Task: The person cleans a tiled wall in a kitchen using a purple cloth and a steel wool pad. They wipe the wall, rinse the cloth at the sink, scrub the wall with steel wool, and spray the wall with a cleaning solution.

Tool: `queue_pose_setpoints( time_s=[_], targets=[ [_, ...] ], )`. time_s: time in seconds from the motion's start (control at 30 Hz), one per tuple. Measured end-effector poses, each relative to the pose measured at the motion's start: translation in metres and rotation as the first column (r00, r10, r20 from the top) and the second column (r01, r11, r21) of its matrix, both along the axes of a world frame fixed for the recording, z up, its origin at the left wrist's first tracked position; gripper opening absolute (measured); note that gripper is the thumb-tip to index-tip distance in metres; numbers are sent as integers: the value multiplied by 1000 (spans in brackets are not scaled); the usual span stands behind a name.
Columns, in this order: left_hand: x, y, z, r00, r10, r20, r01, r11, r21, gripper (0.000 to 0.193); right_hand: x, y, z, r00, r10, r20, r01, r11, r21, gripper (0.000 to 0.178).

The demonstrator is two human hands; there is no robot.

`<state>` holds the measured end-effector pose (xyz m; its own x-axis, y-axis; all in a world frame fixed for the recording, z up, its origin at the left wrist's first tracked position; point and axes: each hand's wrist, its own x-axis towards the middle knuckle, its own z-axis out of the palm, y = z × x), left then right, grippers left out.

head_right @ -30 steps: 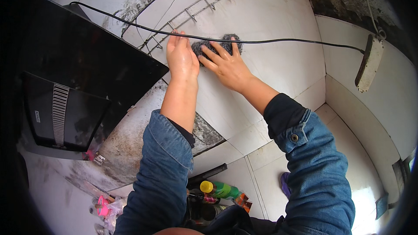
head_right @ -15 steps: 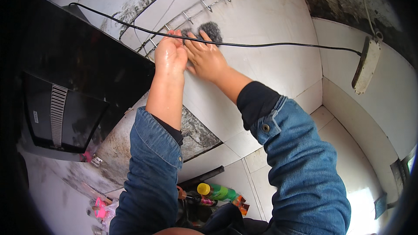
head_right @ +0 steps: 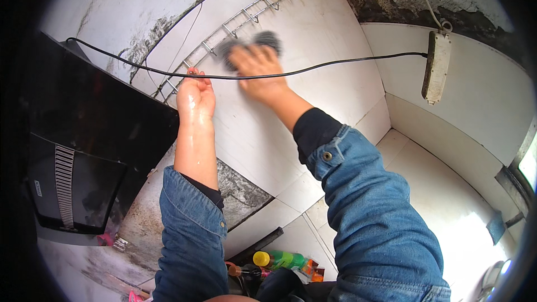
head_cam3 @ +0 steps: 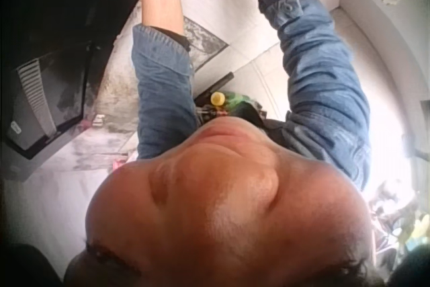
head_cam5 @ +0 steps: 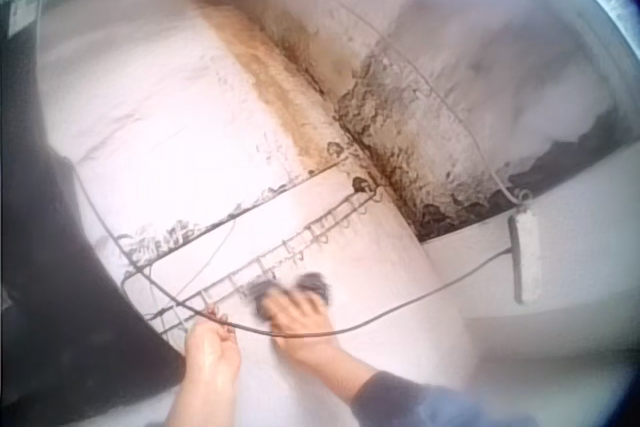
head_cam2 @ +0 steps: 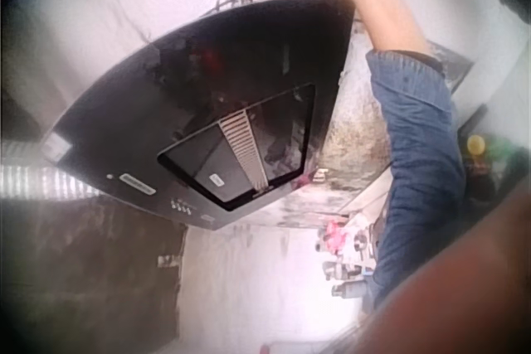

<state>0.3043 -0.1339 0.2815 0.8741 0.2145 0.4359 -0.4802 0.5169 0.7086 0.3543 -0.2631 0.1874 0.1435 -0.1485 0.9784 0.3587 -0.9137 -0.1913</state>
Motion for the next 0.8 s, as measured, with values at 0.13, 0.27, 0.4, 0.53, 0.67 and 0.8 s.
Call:
queue_pose_setpoints(
  time_s=[0.13, 0.27, 0.4, 0.53, 0.67, 0.8],
  targets=[
    [2, -1, -11, 998, 59, 23, -62, 990, 130, 57, 9, -34, -42, 991, -46, -126, 74, 970, 231, 58],
    [-2, -12, -12, 996, 49, 71, -62, 980, 188, 57, 50, -106, 2, 983, -138, -119, 175, 901, 397, 59],
    [-6, -11, -15, 998, 51, 48, -59, 981, 186, 59, 34, -97, 33, 976, -22, -217, 113, 901, 419, 55],
    [17, 15, -18, 995, 31, 95, -46, 986, 159, 60, 12, -22, 12, 991, 92, -96, -69, 974, 215, 58],
    [16, 15, -17, 996, 27, 84, -40, 986, 160, 58, 8, -63, 21, 950, 72, -304, -29, 989, 145, 55],
    [18, -2, -16, 997, -12, 81, -1, 987, 158, 58, 17, -92, 24, 975, -53, -217, 111, 958, 266, 55]
  ],
)
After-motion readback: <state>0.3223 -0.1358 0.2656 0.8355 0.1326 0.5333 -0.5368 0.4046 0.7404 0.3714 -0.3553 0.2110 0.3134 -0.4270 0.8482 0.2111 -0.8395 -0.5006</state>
